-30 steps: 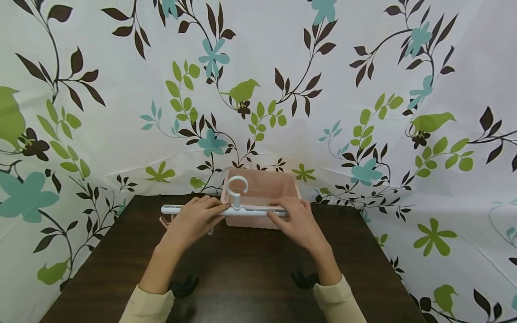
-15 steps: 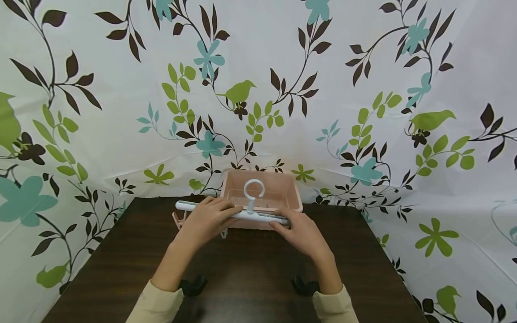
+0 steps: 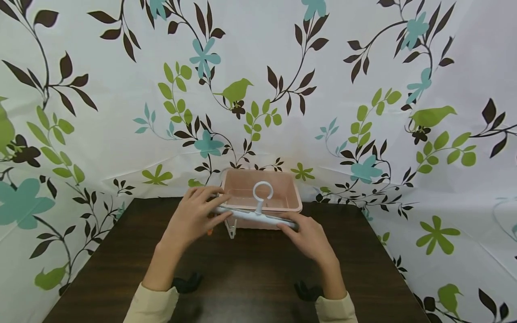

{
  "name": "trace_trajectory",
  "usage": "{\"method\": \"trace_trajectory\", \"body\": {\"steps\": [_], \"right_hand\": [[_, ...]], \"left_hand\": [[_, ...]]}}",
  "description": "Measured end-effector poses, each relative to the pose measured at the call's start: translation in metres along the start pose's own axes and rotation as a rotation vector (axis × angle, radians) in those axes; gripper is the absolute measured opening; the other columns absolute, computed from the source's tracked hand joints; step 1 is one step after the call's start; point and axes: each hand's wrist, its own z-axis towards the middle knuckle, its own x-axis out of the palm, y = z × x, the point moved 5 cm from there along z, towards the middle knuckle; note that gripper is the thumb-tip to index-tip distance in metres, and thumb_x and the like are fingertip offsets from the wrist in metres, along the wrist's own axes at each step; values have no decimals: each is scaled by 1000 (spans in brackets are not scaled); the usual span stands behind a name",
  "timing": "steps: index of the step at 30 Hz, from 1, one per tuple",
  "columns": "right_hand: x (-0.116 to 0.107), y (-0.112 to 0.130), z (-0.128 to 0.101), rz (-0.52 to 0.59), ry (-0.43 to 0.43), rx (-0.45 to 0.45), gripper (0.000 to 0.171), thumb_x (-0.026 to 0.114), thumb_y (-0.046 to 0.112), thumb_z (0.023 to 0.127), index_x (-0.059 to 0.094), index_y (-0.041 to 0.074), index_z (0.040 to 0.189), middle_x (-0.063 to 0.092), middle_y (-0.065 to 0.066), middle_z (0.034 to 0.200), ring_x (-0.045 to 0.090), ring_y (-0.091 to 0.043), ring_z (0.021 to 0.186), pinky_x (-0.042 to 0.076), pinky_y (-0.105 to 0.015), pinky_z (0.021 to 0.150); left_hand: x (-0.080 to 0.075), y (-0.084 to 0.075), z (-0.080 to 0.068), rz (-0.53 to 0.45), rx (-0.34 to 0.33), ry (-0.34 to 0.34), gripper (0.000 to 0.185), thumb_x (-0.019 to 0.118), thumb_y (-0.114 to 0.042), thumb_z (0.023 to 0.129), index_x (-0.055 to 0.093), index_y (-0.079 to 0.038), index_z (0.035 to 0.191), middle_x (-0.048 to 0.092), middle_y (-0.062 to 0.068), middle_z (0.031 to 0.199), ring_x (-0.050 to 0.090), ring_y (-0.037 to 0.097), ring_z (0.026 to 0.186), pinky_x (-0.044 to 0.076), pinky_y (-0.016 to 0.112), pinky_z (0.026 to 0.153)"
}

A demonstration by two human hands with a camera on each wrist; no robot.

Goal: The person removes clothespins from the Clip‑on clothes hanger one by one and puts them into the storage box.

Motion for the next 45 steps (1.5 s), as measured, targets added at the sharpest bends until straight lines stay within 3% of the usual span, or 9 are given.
{"method": "trace_trajectory", "body": {"steps": [6,9,15,19,22,26,32,41,45], "right_hand": [[-8,-18,-2,179,44,88,37,68,61,101,74,40,131,75,10,114,65,-16,95,52,-42,83],[-13,-23,-4,260,54,90,35,69,58,102,72,41,132,73,6,111,62,-20,92,49,-39,79],[-20,-27,-4,322,45,72,33,69,53,103,72,39,133,74,3,115,62,-23,95,50,-40,80],[-23,-32,-3,319,28,88,33,71,52,103,74,35,131,74,2,117,62,-23,96,50,-40,81],[-25,-34,-4,318,25,102,33,71,52,103,74,34,131,73,1,117,61,-23,96,49,-40,81],[-27,-34,-4,343,39,105,34,71,51,103,74,33,131,73,0,118,61,-25,97,49,-40,80],[-31,-33,-6,362,35,85,32,72,48,103,76,31,130,72,0,112,60,-24,93,49,-37,77],[-35,-29,-8,415,55,47,28,76,41,102,78,28,127,75,-1,106,65,-22,85,54,-33,71],[-36,-29,-8,438,42,31,27,77,37,102,79,25,126,73,-4,100,63,-19,80,53,-31,68]], "left_hand": [[-12,22,-10,-73,-142,-105,48,73,-38,105,68,-13,146,65,18,135,64,35,108,51,56,91],[-13,28,-13,-125,-235,-122,61,82,-24,98,60,-10,154,63,19,139,62,30,100,52,50,83],[-9,33,-12,-145,-405,-106,85,89,-19,90,46,-11,163,72,17,121,66,32,98,50,61,100],[-3,34,-10,-200,-495,-77,49,82,-27,98,67,-9,141,73,6,92,56,20,73,51,46,78],[3,35,-11,-320,-579,-40,20,74,-30,104,75,-13,114,65,0,82,51,16,70,44,34,65],[9,35,-14,-514,-678,-14,22,67,-31,109,68,-13,96,63,1,81,49,15,68,41,28,58],[9,31,-9,-691,-698,-14,33,59,-29,113,51,-10,87,64,6,78,47,19,62,40,31,55],[4,30,-3,-669,-692,-58,18,57,-25,114,63,-8,112,46,4,82,37,13,62,35,30,56],[4,30,-1,-749,-704,-49,22,55,-26,115,62,-5,114,43,4,80,34,13,63,32,32,55]]}}
